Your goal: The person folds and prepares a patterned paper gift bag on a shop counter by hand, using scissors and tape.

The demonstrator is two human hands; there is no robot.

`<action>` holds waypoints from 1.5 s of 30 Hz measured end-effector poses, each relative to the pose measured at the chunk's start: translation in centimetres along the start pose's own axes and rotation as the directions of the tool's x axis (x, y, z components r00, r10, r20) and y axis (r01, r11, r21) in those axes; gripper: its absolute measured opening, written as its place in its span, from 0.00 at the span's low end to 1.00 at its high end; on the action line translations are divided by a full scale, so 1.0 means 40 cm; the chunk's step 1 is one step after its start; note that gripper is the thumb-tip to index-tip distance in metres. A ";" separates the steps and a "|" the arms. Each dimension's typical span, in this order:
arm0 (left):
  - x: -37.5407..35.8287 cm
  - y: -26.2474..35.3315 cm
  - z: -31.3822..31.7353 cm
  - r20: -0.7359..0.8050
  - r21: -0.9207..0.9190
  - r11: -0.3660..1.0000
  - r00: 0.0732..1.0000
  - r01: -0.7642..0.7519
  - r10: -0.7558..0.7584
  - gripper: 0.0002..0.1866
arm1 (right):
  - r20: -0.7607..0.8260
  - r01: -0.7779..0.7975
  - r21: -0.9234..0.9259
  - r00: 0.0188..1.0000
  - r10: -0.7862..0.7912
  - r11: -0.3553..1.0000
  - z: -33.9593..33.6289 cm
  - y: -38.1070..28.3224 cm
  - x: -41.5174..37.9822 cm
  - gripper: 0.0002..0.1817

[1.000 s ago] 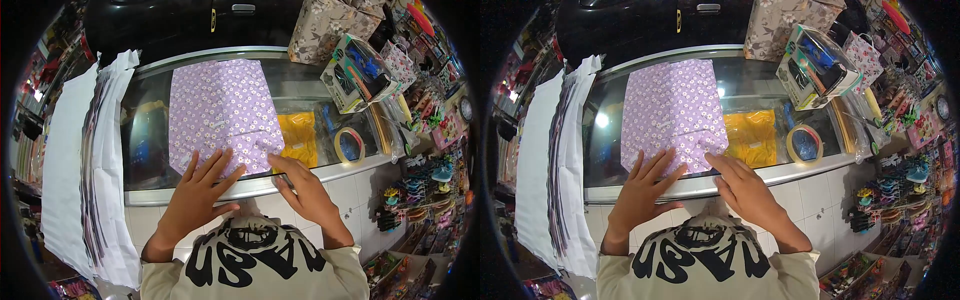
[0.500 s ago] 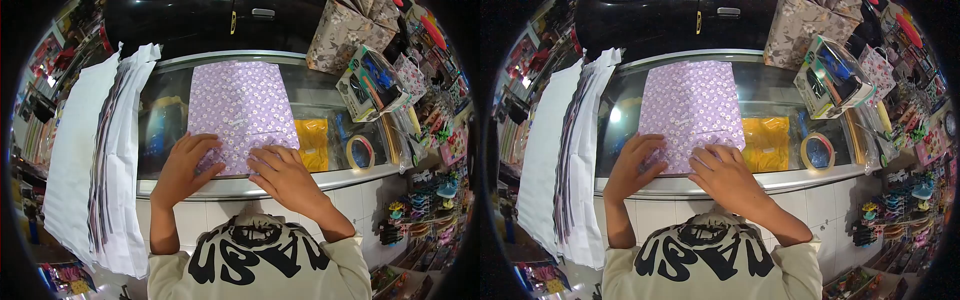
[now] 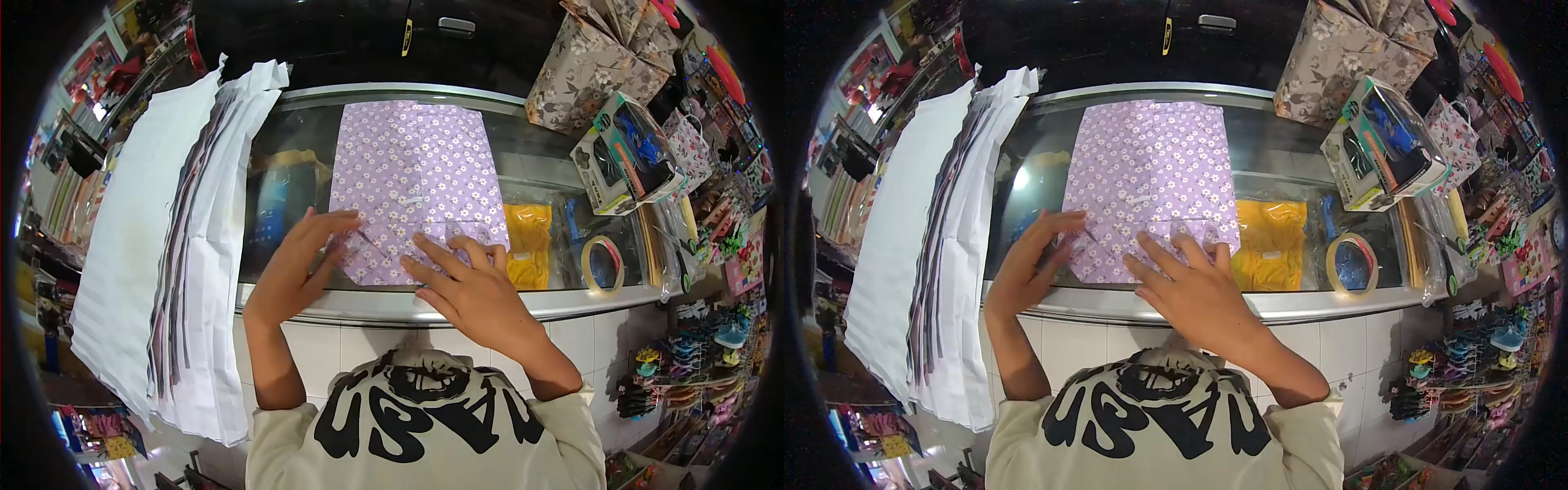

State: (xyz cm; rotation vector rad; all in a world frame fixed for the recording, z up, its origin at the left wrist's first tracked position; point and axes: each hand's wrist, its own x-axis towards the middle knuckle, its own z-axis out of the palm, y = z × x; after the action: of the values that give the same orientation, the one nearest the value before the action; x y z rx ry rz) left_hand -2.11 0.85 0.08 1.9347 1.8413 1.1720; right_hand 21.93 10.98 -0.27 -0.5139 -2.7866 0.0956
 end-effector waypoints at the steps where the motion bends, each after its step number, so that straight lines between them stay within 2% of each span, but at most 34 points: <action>1: -0.010 -0.006 -0.006 0.001 0.045 0.999 1.000 -0.016 0.016 0.17 | 0.002 -0.005 0.006 1.000 0.005 1.000 0.003 0.000 -0.002 0.22; 6: -0.077 0.008 -0.023 0.060 0.324 0.940 0.994 -0.105 0.091 0.17 | -0.007 0.003 0.049 1.000 -0.003 0.999 0.011 0.005 -0.003 0.23; 11: -0.109 0.015 0.001 0.027 0.393 0.909 0.990 -0.135 0.135 0.17 | -0.002 -0.004 0.066 1.000 0.004 0.998 0.010 0.005 -0.003 0.23; 25: -0.107 0.009 -0.016 0.095 0.340 0.923 0.983 -0.179 0.156 0.16 | 0.011 -0.062 0.100 0.998 0.061 0.993 -0.006 -0.011 0.002 0.20; 28: -0.111 0.009 -0.010 0.085 0.335 0.928 0.986 -0.162 0.141 0.18 | -0.040 -0.018 0.005 0.999 0.019 1.000 0.003 -0.045 0.012 0.21; 29: -0.113 0.007 -0.010 0.084 0.333 0.928 0.986 -0.165 0.145 0.18 | -0.049 0.014 -0.078 0.999 -0.018 0.997 0.005 -0.056 0.014 0.23; 32: -0.113 0.000 -0.015 0.099 0.338 0.920 0.980 -0.199 0.175 0.19 | -0.096 0.164 -0.004 0.982 -0.163 0.986 0.015 -0.064 0.021 0.25; 36: -0.113 -0.007 -0.015 0.101 0.331 0.916 0.974 -0.226 0.204 0.19 | -0.025 0.129 -0.075 0.991 -0.131 0.989 0.017 -0.074 0.028 0.29; 39: -0.112 -0.009 -0.016 0.099 0.329 0.915 0.972 -0.232 0.211 0.18 | 0.088 0.106 0.074 0.990 -0.112 0.992 0.016 -0.090 0.027 0.34; 42: -0.109 0.005 -0.010 0.060 0.284 0.936 0.978 -0.208 0.199 0.21 | 0.097 0.095 0.127 0.989 -0.108 0.987 0.031 -0.090 0.025 0.37; 45: -0.109 -0.008 -0.016 0.141 0.333 0.908 0.965 -0.255 0.220 0.20 | 0.110 0.100 0.078 0.988 -0.108 0.992 0.040 -0.089 0.021 0.38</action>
State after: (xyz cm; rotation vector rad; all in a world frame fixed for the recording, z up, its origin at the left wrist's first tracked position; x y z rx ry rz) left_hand -2.31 -3.31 -1.40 2.4226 1.9042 0.8261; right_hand 19.47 7.93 -1.14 -0.3549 -2.9030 0.2083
